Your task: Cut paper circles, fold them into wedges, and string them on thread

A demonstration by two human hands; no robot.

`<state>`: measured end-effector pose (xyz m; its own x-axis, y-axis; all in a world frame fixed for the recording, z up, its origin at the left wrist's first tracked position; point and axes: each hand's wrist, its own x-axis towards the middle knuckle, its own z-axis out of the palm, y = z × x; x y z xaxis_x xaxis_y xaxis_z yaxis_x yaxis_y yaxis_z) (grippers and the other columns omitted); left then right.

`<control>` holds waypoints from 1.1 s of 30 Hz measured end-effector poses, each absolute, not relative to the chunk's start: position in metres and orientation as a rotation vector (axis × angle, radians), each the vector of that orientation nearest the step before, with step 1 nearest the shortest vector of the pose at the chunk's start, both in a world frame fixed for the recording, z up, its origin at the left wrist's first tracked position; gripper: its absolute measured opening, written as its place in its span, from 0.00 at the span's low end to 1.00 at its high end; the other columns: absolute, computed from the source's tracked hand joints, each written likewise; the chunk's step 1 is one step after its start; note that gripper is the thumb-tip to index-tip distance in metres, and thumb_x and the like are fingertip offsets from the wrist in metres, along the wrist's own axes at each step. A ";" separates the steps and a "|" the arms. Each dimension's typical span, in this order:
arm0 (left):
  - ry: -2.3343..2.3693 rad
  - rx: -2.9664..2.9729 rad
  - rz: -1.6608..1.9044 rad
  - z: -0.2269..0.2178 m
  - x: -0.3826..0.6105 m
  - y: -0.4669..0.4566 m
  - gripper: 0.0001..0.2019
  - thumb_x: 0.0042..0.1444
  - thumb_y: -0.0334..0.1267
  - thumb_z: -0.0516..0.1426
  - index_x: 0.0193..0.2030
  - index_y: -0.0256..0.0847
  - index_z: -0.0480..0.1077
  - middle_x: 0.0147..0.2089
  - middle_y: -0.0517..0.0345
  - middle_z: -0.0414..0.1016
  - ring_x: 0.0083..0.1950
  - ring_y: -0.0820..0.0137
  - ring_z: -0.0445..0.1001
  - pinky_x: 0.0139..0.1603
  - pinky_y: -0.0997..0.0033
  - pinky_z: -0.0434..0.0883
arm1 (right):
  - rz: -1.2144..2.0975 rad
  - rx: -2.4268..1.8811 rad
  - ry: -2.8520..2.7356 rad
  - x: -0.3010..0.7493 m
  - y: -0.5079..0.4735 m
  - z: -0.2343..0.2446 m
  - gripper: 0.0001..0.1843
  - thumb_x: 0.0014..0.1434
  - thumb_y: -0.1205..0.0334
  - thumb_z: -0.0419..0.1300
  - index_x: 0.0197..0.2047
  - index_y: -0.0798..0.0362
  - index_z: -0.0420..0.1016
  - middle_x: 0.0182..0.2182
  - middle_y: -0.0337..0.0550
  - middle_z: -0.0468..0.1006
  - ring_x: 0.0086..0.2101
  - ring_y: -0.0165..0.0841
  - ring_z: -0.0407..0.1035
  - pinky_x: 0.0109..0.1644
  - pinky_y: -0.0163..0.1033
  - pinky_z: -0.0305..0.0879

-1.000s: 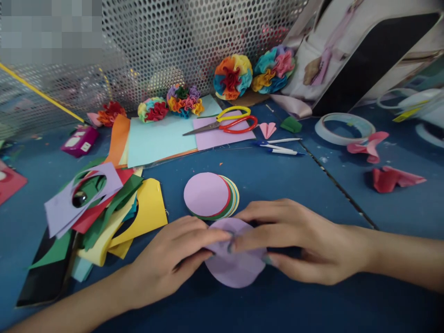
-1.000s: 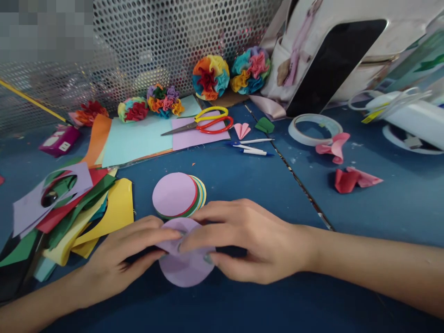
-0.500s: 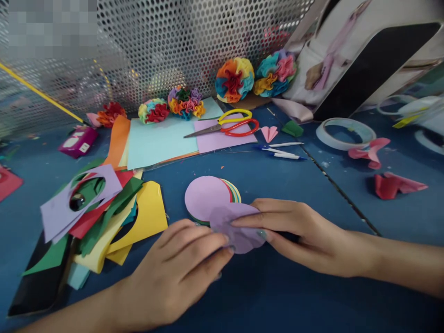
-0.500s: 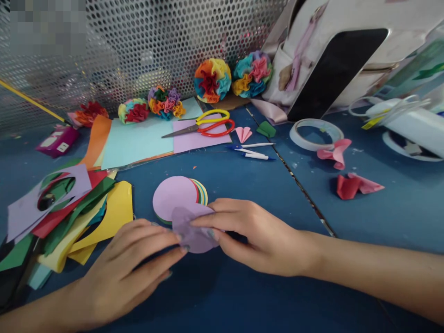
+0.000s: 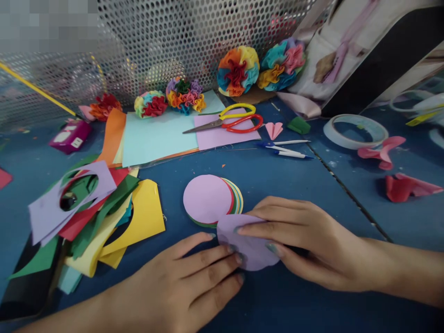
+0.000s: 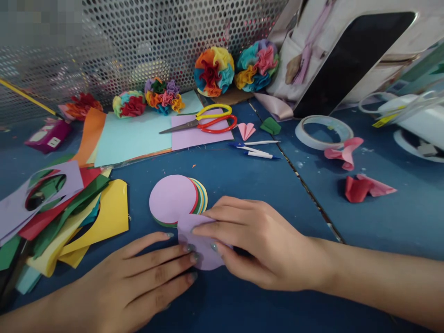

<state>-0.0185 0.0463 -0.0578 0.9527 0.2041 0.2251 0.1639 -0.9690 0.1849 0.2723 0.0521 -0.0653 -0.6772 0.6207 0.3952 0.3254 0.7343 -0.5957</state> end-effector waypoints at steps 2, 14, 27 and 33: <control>0.276 2.931 0.385 -0.058 -0.018 0.046 0.17 0.75 0.31 0.49 0.61 0.37 0.75 0.66 0.55 0.77 0.68 0.66 0.73 0.78 0.57 0.57 | 0.582 -0.721 -2.372 0.273 0.052 -0.066 0.17 0.68 0.71 0.53 0.58 0.56 0.74 0.50 0.51 0.83 0.48 0.36 0.76 0.54 0.41 0.75; 0.174 2.935 0.385 -0.056 -0.015 0.044 0.18 0.75 0.30 0.47 0.59 0.37 0.76 0.63 0.55 0.79 0.62 0.66 0.78 0.72 0.59 0.67 | 0.255 -0.528 -2.531 0.271 0.044 -0.068 0.15 0.67 0.69 0.54 0.53 0.60 0.77 0.50 0.53 0.84 0.55 0.39 0.75 0.57 0.42 0.75; 0.235 3.006 0.350 -0.058 -0.024 0.039 0.17 0.74 0.32 0.50 0.61 0.42 0.77 0.63 0.61 0.79 0.66 0.66 0.73 0.69 0.62 0.71 | 0.422 -0.452 -2.641 0.273 0.046 -0.064 0.14 0.70 0.69 0.54 0.48 0.57 0.82 0.56 0.51 0.83 0.60 0.35 0.74 0.62 0.39 0.75; 0.274 2.980 0.335 -0.056 -0.022 0.040 0.16 0.72 0.30 0.53 0.59 0.45 0.77 0.62 0.66 0.80 0.65 0.69 0.73 0.69 0.65 0.72 | 0.407 -0.423 -2.662 0.273 0.048 -0.066 0.16 0.72 0.66 0.52 0.47 0.55 0.83 0.57 0.48 0.82 0.61 0.34 0.74 0.65 0.38 0.73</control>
<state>-0.0217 0.0402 -0.0560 0.9589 0.1939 0.2073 0.1649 -0.9750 0.1492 0.2731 0.0476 -0.0661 -0.8689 0.3504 0.3495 0.2300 0.9112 -0.3419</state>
